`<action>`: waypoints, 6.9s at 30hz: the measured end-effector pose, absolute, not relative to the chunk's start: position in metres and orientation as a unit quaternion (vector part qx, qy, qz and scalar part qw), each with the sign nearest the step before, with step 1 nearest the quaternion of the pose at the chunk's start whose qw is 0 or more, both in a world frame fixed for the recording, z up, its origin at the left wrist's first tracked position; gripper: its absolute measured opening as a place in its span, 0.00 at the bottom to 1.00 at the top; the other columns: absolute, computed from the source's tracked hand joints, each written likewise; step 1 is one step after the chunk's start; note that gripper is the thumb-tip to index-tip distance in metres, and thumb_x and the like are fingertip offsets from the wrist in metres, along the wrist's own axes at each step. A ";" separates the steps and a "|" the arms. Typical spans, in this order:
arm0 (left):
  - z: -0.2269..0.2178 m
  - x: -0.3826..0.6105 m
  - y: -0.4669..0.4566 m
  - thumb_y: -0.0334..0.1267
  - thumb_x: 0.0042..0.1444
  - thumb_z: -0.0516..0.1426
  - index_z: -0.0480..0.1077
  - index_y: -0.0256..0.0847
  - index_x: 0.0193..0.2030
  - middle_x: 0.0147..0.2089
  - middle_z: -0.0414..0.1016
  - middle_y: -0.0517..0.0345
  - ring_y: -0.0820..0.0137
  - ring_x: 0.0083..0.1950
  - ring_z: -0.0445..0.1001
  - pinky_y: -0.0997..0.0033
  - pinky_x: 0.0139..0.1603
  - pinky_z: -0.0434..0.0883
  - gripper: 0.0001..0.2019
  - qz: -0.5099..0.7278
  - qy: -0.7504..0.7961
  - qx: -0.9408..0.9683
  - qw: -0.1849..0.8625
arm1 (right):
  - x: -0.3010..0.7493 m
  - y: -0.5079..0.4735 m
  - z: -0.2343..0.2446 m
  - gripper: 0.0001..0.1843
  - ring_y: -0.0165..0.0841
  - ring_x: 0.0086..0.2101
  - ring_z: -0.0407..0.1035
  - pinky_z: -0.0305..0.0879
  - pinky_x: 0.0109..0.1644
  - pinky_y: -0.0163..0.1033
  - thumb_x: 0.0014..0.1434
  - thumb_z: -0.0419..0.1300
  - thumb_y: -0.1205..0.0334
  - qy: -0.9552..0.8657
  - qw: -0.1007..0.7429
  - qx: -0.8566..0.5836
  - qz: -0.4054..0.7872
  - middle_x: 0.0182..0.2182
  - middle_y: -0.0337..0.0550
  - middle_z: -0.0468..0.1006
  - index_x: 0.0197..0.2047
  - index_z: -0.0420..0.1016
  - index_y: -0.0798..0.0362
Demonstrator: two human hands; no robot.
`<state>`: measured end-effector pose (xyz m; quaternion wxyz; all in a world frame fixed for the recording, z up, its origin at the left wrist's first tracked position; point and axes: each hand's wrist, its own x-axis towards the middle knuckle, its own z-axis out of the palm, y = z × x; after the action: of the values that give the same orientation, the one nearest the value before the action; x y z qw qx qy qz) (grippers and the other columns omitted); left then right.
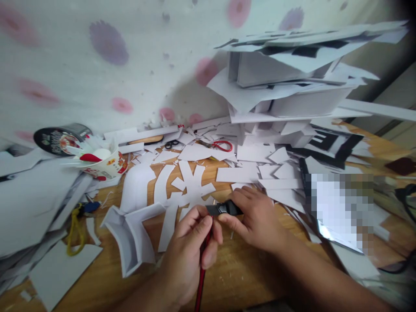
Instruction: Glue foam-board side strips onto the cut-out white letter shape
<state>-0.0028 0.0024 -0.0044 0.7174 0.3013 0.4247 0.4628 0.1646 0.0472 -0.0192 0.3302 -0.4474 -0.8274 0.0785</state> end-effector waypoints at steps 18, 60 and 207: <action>-0.016 -0.003 0.009 0.54 0.50 0.65 0.67 0.40 0.31 0.20 0.65 0.66 0.84 0.14 0.53 0.83 0.16 0.50 0.19 0.452 0.489 0.302 0.682 | 0.164 0.055 -0.024 0.30 0.35 0.28 0.65 0.51 0.32 0.38 0.65 0.44 0.36 -0.786 0.321 -0.526 0.057 0.26 0.43 0.74 0.29 0.70 0.53; -0.016 -0.012 0.022 0.43 0.49 0.63 0.64 0.40 0.29 0.16 0.52 0.72 0.81 0.17 0.49 0.80 0.18 0.49 0.12 0.498 0.563 0.356 0.555 | 0.164 0.040 -0.014 0.25 0.36 0.30 0.64 0.49 0.34 0.40 0.62 0.54 0.39 -0.856 0.260 -0.446 -0.022 0.27 0.44 0.75 0.29 0.74 0.53; -0.014 -0.006 0.004 0.53 0.58 0.60 0.60 0.41 0.34 0.22 0.62 0.70 0.83 0.17 0.51 0.84 0.17 0.51 0.18 0.497 0.483 0.382 0.611 | 0.160 0.056 -0.001 0.28 0.38 0.32 0.67 0.52 0.35 0.41 0.66 0.47 0.40 -0.877 0.266 -0.398 0.028 0.31 0.45 0.77 0.39 0.76 0.55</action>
<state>-0.0061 0.0037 -0.0135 0.6108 0.3822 0.4833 0.4973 0.1601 0.0564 -0.0014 0.2664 -0.3979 -0.8775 0.0281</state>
